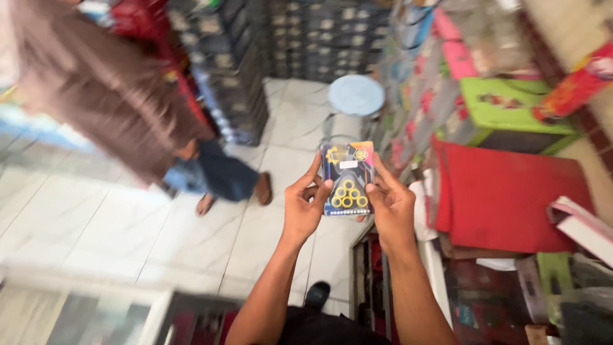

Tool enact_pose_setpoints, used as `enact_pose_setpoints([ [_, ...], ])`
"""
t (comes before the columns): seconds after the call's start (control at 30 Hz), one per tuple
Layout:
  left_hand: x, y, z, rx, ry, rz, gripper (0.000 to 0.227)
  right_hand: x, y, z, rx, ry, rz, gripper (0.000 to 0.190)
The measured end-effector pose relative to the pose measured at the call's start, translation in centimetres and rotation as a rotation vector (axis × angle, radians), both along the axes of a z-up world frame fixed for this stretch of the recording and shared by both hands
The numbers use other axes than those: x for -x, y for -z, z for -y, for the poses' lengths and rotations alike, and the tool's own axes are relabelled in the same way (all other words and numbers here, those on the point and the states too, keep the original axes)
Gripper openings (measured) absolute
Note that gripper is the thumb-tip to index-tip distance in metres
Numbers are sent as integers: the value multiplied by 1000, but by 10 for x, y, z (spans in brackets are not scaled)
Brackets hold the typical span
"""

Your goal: The person picks up packaged motorcycle parts from shelves and places them in a line on a glass display counter.

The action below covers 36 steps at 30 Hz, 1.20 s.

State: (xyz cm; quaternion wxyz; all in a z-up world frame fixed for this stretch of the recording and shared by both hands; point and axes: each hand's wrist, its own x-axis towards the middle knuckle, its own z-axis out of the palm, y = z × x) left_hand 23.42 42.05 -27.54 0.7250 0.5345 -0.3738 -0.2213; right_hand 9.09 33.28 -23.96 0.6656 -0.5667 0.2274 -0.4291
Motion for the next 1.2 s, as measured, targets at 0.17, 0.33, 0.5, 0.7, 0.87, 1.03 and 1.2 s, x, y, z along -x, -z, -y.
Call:
enact_pose_setpoints([
  [0.17,24,6,-62,-26,-73,-46,61,11,16,-41,-39,-143,63,56],
  [0.33,44,13,-119,-71,-237,3,61,14,31,-81,-70,-290,98,56],
  [0.5,58,11,-188,-113,-439,16,61,1,31,-131,-103,-473,101,56],
  [0.7,70,11,-266,-66,-656,20,60,-17,18,-196,-81,-669,79,56],
  [0.87,85,11,-321,-74,-831,59,61,-25,16,-247,-79,-791,47,55],
  [1.03,119,2,-398,-188,-961,83,64,-23,17,-320,-91,-909,-13,55],
  [1.2,167,-4,-488,-84,-981,-51,73,-10,21,-409,-83,-1072,-3,57],
])
